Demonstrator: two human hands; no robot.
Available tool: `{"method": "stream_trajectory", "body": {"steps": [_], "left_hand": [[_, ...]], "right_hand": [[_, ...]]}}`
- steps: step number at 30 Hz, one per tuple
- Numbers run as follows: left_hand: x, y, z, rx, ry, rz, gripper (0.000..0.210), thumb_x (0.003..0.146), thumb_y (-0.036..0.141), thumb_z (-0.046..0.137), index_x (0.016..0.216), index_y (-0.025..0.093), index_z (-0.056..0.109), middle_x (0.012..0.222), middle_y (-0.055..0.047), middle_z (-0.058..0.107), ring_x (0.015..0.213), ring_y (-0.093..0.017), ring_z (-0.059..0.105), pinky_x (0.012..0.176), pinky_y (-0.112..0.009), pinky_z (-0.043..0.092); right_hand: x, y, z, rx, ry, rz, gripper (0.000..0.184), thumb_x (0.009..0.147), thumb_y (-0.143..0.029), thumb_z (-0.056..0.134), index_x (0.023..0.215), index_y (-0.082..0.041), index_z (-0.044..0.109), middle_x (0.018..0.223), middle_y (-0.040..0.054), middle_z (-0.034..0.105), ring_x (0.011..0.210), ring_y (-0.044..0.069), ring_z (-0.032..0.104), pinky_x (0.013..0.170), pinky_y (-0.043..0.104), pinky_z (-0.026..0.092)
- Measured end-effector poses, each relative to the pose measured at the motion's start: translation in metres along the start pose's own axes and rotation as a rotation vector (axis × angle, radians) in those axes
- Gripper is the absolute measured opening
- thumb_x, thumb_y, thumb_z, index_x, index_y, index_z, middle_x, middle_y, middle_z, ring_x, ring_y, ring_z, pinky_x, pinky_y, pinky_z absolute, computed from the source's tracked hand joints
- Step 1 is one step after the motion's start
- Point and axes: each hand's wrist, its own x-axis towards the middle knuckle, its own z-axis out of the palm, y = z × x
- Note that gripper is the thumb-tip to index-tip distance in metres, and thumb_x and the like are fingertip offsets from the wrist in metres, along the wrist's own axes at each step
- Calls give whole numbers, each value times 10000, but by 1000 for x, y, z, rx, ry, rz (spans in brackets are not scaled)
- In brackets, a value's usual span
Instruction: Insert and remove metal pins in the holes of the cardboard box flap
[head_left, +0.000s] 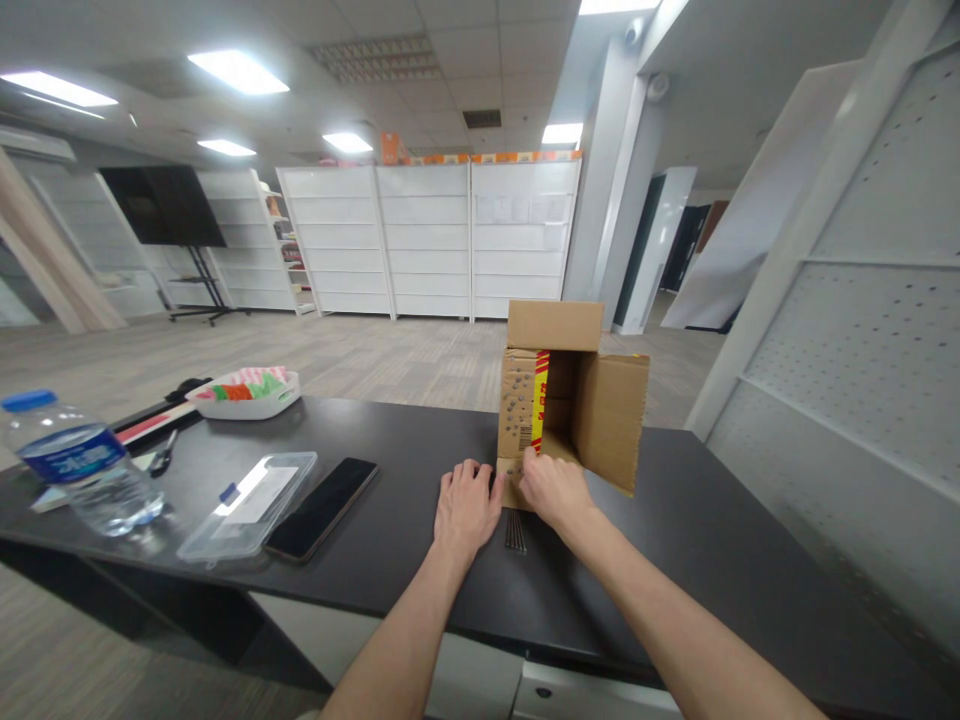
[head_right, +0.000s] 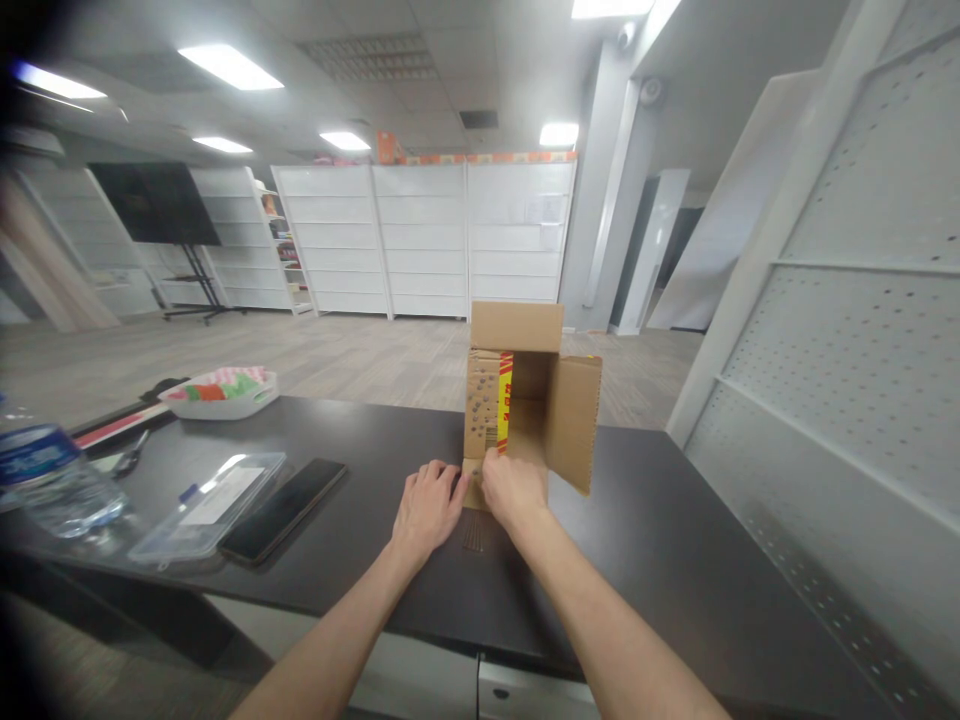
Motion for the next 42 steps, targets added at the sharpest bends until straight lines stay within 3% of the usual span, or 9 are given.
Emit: {"method": "stream_trajectory", "body": {"steps": [18, 30, 38, 42], "left_hand": [[0, 0, 1, -2, 14, 4, 388, 987, 420, 303, 998, 214, 631, 1027, -77, 602, 997, -222, 545, 878, -373, 386], [0, 0, 0, -12, -7, -10, 380, 985, 409, 308, 1000, 214, 633, 1035, -84, 604, 1011, -227, 537, 893, -384, 382], [-2, 0, -1, -9, 15, -3, 395, 987, 412, 292, 1018, 211, 631, 1043, -92, 607, 1015, -233, 531, 903, -392, 379], [-1, 1, -2, -10, 0, -6, 400, 985, 421, 295, 1041, 211, 631, 1052, -92, 608, 1027, -234, 531, 906, -390, 381]], "right_hand": [[0, -7, -5, 43, -6, -25, 185, 874, -187, 474, 1050, -165, 525, 1018, 136, 672, 887, 219, 687, 718, 277, 475], [-18, -3, -11, 104, 179, -103, 89, 857, -149, 457, 907, -199, 512, 933, 68, 639, 846, 188, 624, 658, 253, 388], [-59, 9, 24, 297, 374, -204, 118, 831, -120, 431, 791, -212, 491, 799, 21, 581, 729, 162, 568, 640, 259, 359], [-75, 14, 45, 375, 346, -225, 129, 843, -113, 434, 804, -212, 507, 777, 6, 564, 682, 149, 554, 627, 254, 376]]}}
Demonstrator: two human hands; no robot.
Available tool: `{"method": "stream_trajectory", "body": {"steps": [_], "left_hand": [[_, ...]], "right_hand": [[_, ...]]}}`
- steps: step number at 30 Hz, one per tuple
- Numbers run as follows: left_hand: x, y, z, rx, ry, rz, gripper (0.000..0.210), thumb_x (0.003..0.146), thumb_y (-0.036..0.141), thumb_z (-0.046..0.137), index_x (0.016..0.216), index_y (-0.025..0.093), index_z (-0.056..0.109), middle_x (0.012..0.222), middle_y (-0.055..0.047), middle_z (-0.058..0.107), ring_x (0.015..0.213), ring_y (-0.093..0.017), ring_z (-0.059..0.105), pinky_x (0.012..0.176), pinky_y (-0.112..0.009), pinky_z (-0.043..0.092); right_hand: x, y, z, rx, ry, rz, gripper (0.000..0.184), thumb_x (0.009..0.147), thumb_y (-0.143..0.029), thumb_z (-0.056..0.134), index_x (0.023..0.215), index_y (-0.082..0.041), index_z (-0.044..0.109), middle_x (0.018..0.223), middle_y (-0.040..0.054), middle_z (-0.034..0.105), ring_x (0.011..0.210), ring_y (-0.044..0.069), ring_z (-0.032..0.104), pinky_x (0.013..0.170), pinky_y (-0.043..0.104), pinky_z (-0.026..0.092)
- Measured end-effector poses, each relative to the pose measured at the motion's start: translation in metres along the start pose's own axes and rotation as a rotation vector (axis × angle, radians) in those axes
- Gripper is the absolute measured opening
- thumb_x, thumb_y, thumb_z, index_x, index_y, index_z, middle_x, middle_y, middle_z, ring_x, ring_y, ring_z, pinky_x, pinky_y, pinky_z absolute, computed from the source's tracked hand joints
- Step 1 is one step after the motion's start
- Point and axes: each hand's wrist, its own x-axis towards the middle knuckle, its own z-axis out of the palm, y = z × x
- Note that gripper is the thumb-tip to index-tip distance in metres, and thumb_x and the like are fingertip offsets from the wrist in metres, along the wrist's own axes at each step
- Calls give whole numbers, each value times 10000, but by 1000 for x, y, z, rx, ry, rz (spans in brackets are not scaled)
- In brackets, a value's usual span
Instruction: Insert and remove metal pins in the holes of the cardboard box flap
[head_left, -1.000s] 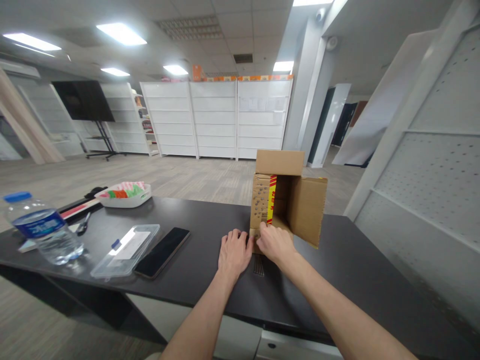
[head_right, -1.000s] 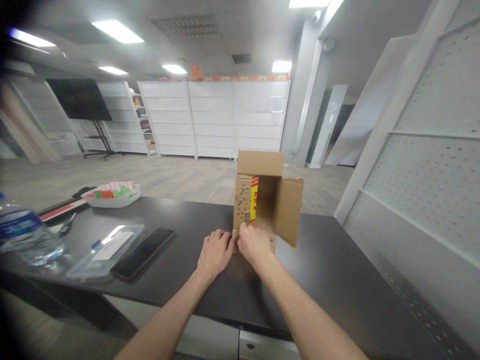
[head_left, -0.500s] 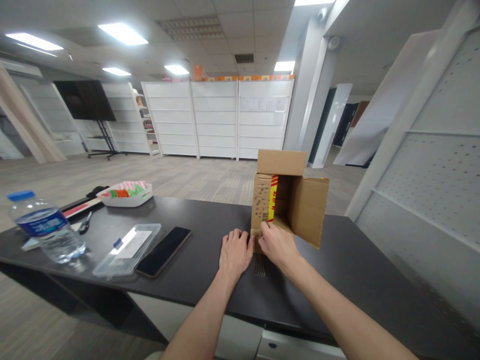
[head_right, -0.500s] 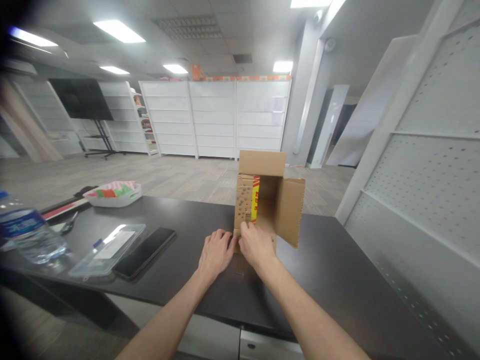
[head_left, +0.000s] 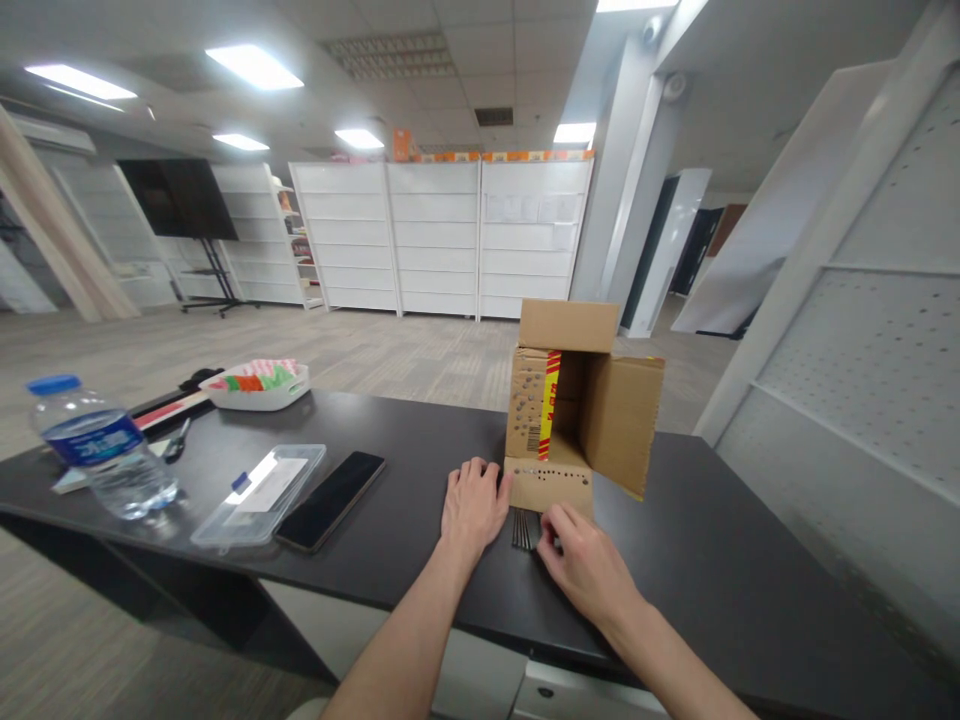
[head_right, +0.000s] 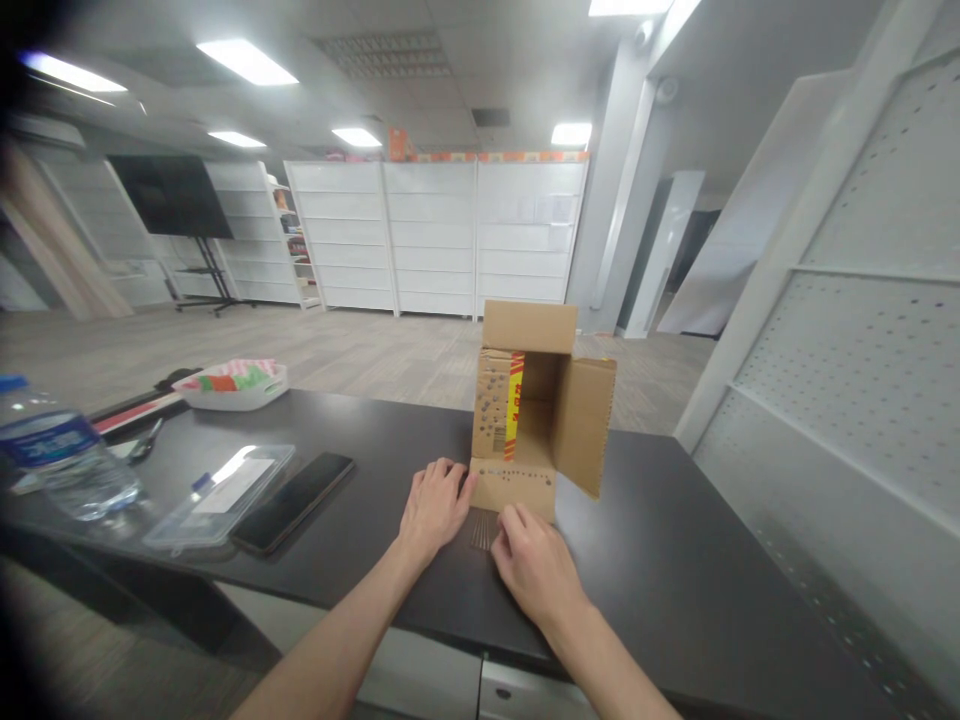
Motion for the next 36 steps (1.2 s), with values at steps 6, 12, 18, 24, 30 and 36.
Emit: {"method": "stream_trajectory", "body": {"steps": [6, 12, 18, 24, 30, 36], "left_hand": [[0, -1, 1, 10, 5, 4, 390, 984, 423, 302, 1043, 218, 629, 1063, -90, 607, 1031, -231, 536, 904, -381, 381], [0, -2, 3, 14, 21, 21, 389, 986, 423, 300, 1033, 212, 624, 1050, -83, 607, 1020, -233, 536, 896, -380, 382], [0, -3, 3, 14, 24, 27, 397, 989, 427, 290, 1045, 216, 621, 1058, -82, 605, 1024, -229, 535, 898, -379, 379], [0, -3, 4, 17, 18, 25, 397, 989, 424, 291, 1036, 210, 623, 1052, -79, 607, 1018, -232, 538, 895, -384, 381], [0, -3, 4, 19, 17, 22, 393, 988, 422, 296, 1056, 214, 623, 1060, -80, 608, 1026, -234, 537, 901, -387, 380], [0, -2, 4, 18, 23, 29, 398, 990, 422, 289, 1044, 213, 624, 1061, -80, 609, 1022, -232, 539, 897, -386, 380]], "right_hand": [[-14, 0, 3, 166, -55, -24, 139, 895, -129, 447, 896, -208, 561, 872, 29, 584, 808, 167, 576, 745, 281, 448], [-15, -3, -2, 217, -105, -55, 152, 891, -115, 458, 918, -200, 580, 887, 38, 577, 850, 183, 558, 779, 312, 457], [-15, -5, -5, 203, -132, -62, 136, 867, -95, 462, 865, -194, 555, 849, 29, 569, 825, 180, 538, 761, 312, 441], [-15, -6, -6, 224, -161, -59, 125, 830, -81, 487, 863, -194, 530, 867, 29, 561, 835, 182, 520, 760, 310, 423], [-14, -6, -5, 251, -153, -62, 152, 814, -54, 482, 854, -198, 511, 875, 29, 555, 849, 184, 514, 762, 307, 416], [-13, -5, -5, 254, -135, -59, 142, 836, -64, 482, 849, -202, 513, 869, 28, 564, 841, 181, 521, 758, 300, 415]]}}
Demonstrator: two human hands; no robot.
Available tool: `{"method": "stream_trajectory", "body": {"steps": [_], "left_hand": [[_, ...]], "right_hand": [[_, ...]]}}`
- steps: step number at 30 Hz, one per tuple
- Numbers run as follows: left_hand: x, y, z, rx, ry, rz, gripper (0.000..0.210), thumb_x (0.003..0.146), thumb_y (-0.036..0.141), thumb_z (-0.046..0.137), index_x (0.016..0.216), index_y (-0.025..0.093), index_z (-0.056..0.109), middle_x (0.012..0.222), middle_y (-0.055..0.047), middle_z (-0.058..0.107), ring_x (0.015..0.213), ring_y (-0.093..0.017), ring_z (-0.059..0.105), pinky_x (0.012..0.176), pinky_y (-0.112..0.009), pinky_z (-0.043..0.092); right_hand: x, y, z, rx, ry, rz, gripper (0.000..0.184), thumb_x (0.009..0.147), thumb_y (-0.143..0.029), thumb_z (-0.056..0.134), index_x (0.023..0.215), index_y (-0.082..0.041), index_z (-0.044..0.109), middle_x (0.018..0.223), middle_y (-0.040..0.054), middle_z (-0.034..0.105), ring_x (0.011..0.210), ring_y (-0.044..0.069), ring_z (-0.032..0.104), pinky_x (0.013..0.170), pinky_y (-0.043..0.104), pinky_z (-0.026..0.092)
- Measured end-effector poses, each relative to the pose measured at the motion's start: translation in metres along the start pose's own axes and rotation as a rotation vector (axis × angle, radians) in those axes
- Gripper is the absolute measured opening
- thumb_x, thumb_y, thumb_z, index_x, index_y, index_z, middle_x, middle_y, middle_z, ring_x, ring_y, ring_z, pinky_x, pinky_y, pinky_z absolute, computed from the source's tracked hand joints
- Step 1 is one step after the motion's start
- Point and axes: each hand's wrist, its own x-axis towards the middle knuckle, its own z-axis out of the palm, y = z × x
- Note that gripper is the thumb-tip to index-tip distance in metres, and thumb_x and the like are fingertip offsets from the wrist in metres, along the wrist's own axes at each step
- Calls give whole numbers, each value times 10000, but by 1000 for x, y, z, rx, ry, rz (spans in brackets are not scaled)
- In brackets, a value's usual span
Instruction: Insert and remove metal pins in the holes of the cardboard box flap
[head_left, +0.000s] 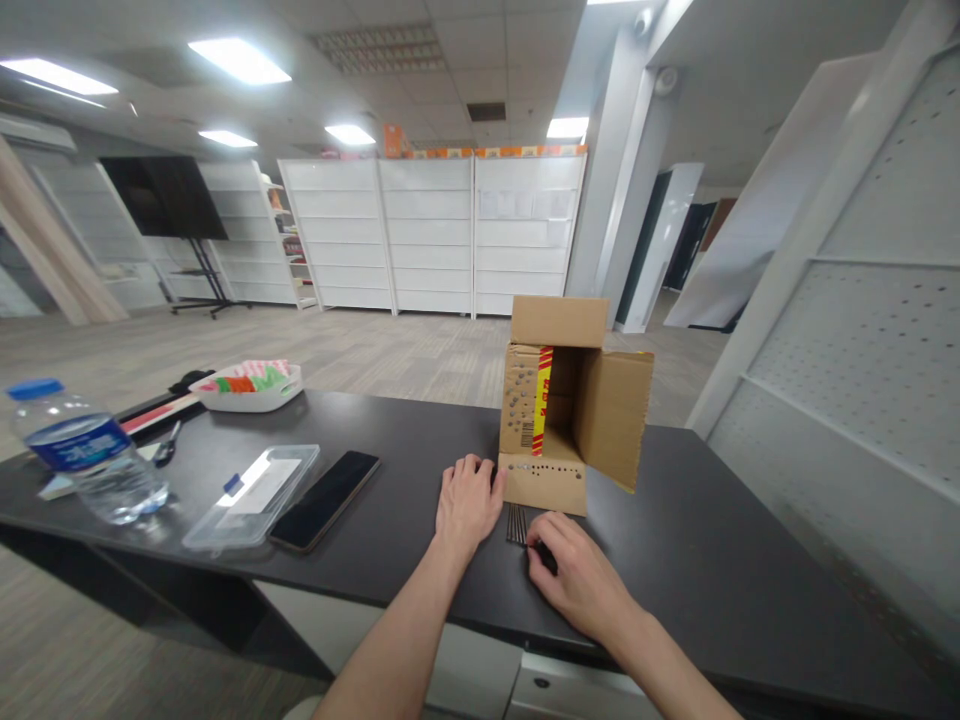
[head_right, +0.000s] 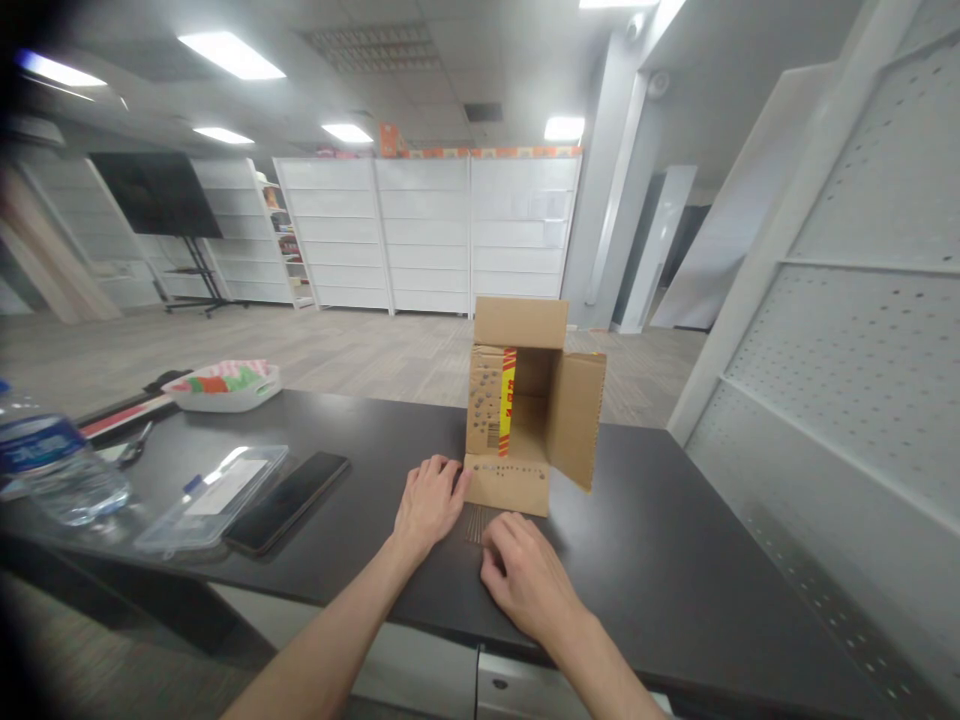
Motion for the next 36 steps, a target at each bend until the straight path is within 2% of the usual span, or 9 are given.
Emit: {"method": "stream_trajectory", "body": {"steps": [22, 27, 32, 34, 36], "left_hand": [[0, 0, 0, 0, 0, -2, 400, 989, 421, 287, 1050, 215, 624, 1064, -87, 607, 1024, -232, 537, 892, -382, 379], [0, 0, 0, -9, -4, -9, 398, 986, 425, 293, 1050, 213, 624, 1058, -88, 605, 1028, -235, 537, 899, -384, 375], [1, 2, -2, -7, -25, -27, 410, 987, 427, 285, 1052, 212, 629, 1067, -92, 603, 1033, -231, 532, 909, -384, 374], [1, 2, -3, -5, -32, -33, 409, 987, 424, 287, 1049, 212, 630, 1071, -92, 602, 1034, -229, 530, 910, -382, 375], [1, 2, -3, -4, -30, -32, 404, 986, 422, 292, 1048, 211, 630, 1070, -92, 601, 1032, -228, 529, 908, -381, 377]], "right_hand": [[2, 1, 0, 25, 8, 23, 96, 891, -137, 470, 865, -208, 530, 890, 29, 580, 854, 177, 548, 768, 298, 435], [9, 8, 0, 75, 73, 111, 106, 918, -217, 441, 889, -214, 543, 879, 26, 602, 788, 163, 571, 732, 281, 437], [36, 21, -4, 86, 150, 261, 106, 895, -234, 447, 892, -213, 551, 859, 31, 658, 777, 172, 614, 709, 272, 423], [48, 25, -7, 45, 131, 325, 120, 878, -226, 459, 935, -214, 563, 815, 22, 670, 710, 164, 612, 658, 260, 403], [60, 26, -10, -19, 90, 369, 142, 867, -214, 467, 961, -211, 574, 799, 21, 674, 722, 158, 616, 650, 245, 385]]}}
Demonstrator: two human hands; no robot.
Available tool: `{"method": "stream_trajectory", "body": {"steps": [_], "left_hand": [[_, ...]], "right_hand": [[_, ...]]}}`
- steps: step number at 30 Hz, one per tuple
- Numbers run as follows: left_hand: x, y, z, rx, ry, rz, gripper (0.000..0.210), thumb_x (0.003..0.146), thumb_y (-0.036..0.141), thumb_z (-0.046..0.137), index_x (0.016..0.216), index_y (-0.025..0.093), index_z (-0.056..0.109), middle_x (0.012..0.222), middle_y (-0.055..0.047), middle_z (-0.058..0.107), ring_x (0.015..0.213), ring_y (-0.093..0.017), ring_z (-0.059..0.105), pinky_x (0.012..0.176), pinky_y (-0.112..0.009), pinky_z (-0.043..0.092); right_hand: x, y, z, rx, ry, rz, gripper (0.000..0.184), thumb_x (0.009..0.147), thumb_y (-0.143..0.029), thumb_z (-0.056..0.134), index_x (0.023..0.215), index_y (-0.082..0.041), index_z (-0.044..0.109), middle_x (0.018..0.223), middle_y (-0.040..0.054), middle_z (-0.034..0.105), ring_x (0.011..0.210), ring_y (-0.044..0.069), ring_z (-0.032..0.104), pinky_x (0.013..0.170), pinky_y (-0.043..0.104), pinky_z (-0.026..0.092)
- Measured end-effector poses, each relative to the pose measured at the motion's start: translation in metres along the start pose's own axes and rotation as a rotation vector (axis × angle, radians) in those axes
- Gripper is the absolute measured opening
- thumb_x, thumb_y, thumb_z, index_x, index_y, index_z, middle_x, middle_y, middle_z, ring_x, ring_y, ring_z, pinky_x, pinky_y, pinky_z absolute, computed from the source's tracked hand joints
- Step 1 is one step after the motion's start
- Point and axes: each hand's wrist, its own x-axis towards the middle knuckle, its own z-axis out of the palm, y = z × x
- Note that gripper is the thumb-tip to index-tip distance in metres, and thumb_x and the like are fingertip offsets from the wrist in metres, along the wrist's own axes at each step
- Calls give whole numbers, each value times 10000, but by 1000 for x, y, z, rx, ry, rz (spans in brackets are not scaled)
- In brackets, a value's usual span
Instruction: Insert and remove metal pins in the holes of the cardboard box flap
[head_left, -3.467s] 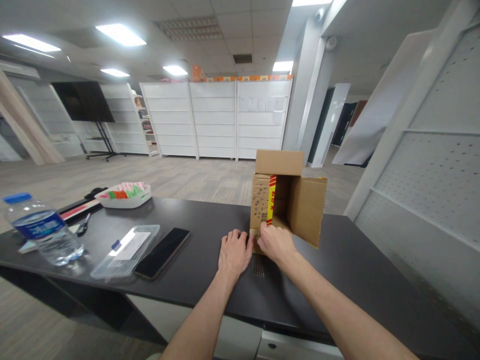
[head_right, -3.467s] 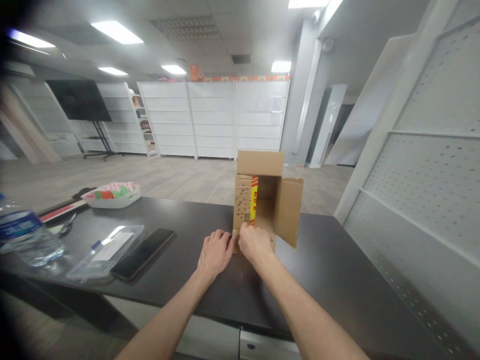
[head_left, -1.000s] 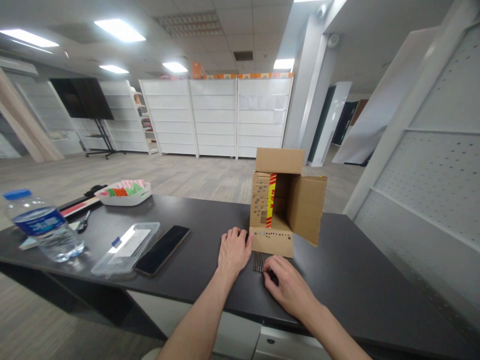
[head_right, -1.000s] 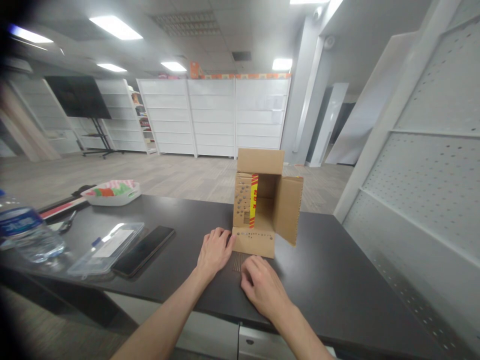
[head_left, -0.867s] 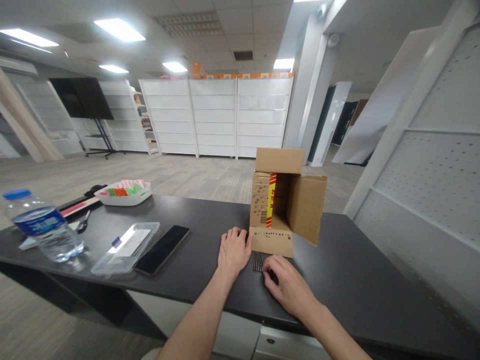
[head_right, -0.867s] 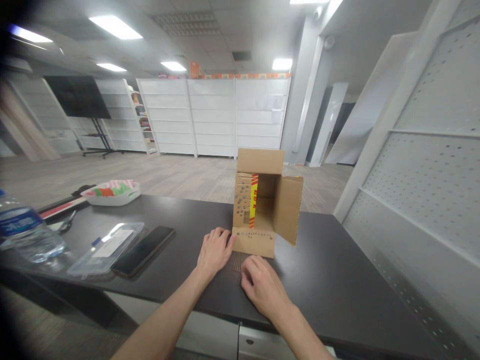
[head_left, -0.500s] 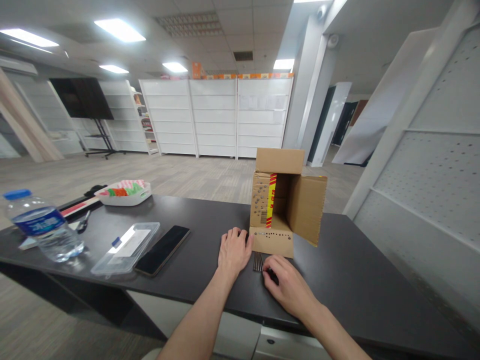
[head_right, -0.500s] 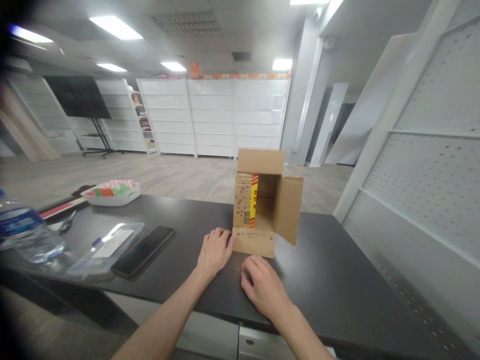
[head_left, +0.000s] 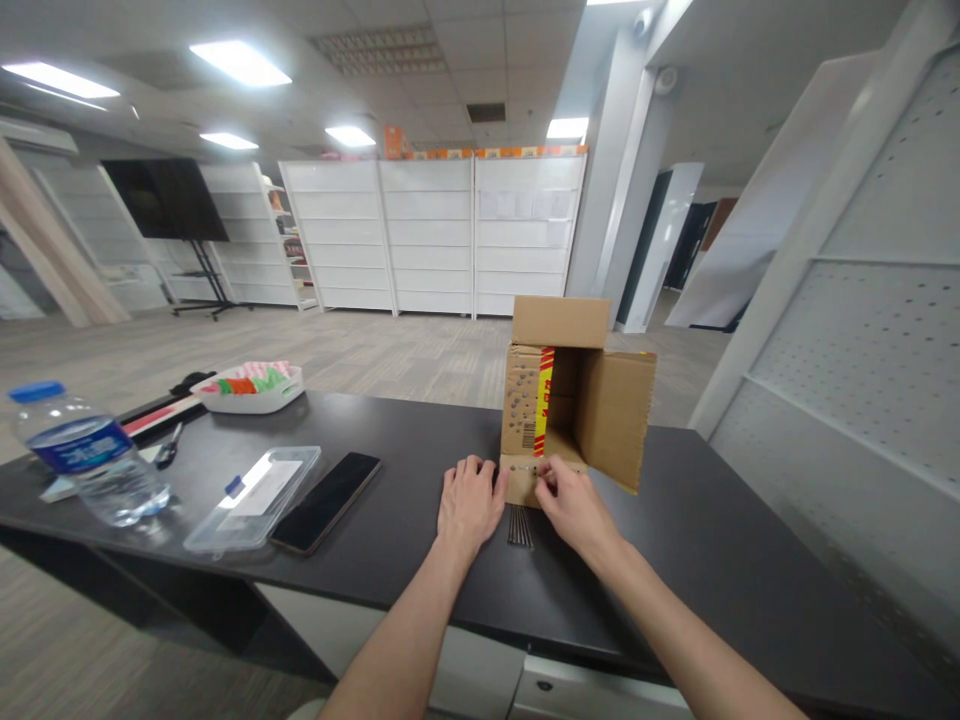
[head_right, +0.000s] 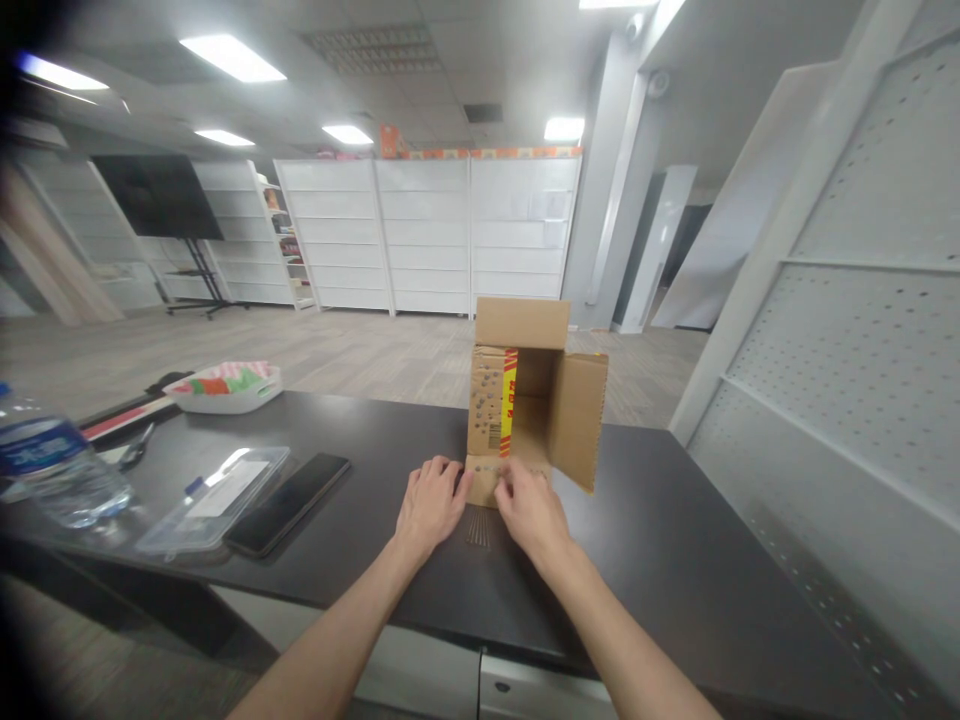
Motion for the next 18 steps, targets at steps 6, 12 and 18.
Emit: {"method": "stream_trajectory", "body": {"steps": [6, 12, 18], "left_hand": [[0, 0, 1, -6, 5, 4, 405, 984, 433, 297, 1033, 212, 633, 1056, -91, 599, 1021, -232, 535, 900, -387, 381], [0, 0, 0, -3, 9, 5, 407, 984, 436, 294, 1026, 211, 632, 1046, -87, 599, 1016, -231, 536, 898, -381, 382], [0, -1, 2, -4, 31, 19, 401, 983, 440, 298, 1012, 209, 626, 1032, -83, 599, 1008, -231, 539, 895, -383, 385]], "right_hand": [[19, -12, -3, -240, -53, 25, 158, 862, -215, 471, 978, -205, 578, 847, 45, 679, 778, 174, 627, 628, 249, 338], [26, -25, -5, -402, -139, 57, 181, 859, -248, 456, 977, -195, 583, 874, 92, 692, 778, 215, 653, 647, 279, 377], [31, -35, -8, -463, -186, 86, 228, 851, -260, 464, 1026, -172, 581, 935, 132, 694, 870, 255, 675, 703, 309, 435]]}}
